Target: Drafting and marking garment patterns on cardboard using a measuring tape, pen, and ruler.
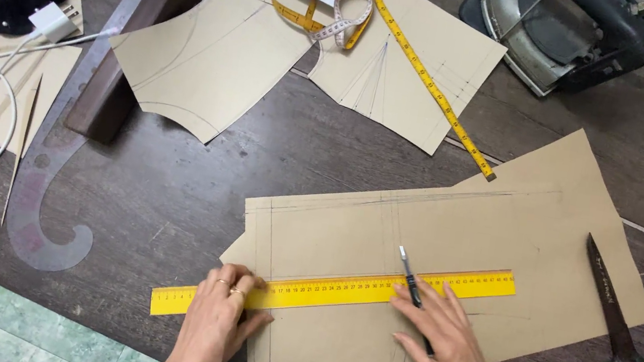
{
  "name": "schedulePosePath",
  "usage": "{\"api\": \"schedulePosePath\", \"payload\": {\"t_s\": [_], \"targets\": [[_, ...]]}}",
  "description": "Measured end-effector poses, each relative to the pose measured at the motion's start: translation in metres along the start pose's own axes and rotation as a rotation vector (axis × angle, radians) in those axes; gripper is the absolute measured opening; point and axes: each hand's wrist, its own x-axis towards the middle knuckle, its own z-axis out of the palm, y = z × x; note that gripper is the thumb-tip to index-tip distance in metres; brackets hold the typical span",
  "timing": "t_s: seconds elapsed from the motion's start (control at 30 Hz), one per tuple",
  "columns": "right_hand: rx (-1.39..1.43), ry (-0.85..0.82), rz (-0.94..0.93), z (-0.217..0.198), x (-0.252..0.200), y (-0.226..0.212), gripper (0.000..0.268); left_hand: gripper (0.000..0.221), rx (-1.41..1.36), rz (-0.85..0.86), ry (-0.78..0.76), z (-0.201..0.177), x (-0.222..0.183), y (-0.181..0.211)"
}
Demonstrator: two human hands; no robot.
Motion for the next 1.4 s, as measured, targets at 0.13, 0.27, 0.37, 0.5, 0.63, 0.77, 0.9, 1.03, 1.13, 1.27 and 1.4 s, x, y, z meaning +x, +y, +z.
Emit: {"api": "schedulePosePath", "payload": {"t_s": [0.13,0.27,0.37,0.5,0.63,0.77,0.9,1.03,1.13,1.27,1.4], "targets": [[0.049,-0.031,-0.043,-0.002,0.011,-0.005,0.054,0.051,0.026,-0.084,-0.051,0.003,0.009,-0.003],[0.035,-0.022,-0.069,0.001,0.015,-0.003,0.053,0.034,-0.067,-0.03,-0.183,0.002,0.02,-0.01],[-0.098,-0.034,-0.111,-0.004,0.019,-0.003,0.066,0.047,-0.145,0.192,-0.119,-0.006,0.021,-0.007],[-0.087,-0.038,-0.136,-0.005,0.006,0.003,0.065,0.04,-0.204,0.146,-0.049,-0.017,0.028,0.01],[-0.052,-0.028,-0.081,-0.003,-0.008,0.011,0.055,0.038,-0.198,0.12,-0.112,-0.017,0.043,0.012],[-0.034,-0.055,-0.047,-0.006,-0.021,0.031,0.057,0.018,-0.241,-0.003,0.134,-0.029,0.042,0.005],[-0.033,-0.077,-0.076,-0.01,-0.026,0.036,0.054,0.01,-0.169,-0.139,0.262,-0.032,0.024,-0.011],[0.016,-0.135,-0.108,-0.012,-0.022,0.028,0.05,0.008,-0.176,-0.19,0.31,-0.032,0.01,-0.024],[0.043,-0.143,-0.109,-0.008,-0.021,0.026,0.047,0.008,-0.177,-0.211,0.321,-0.031,0.007,-0.027],[0.055,-0.114,-0.087,-0.002,-0.026,0.029,0.048,0.01,-0.188,-0.22,0.311,-0.032,0.012,-0.022],[0.008,-0.082,-0.08,0.001,-0.031,0.037,0.052,0.013,-0.182,-0.246,0.28,-0.029,0.013,-0.02]]}}
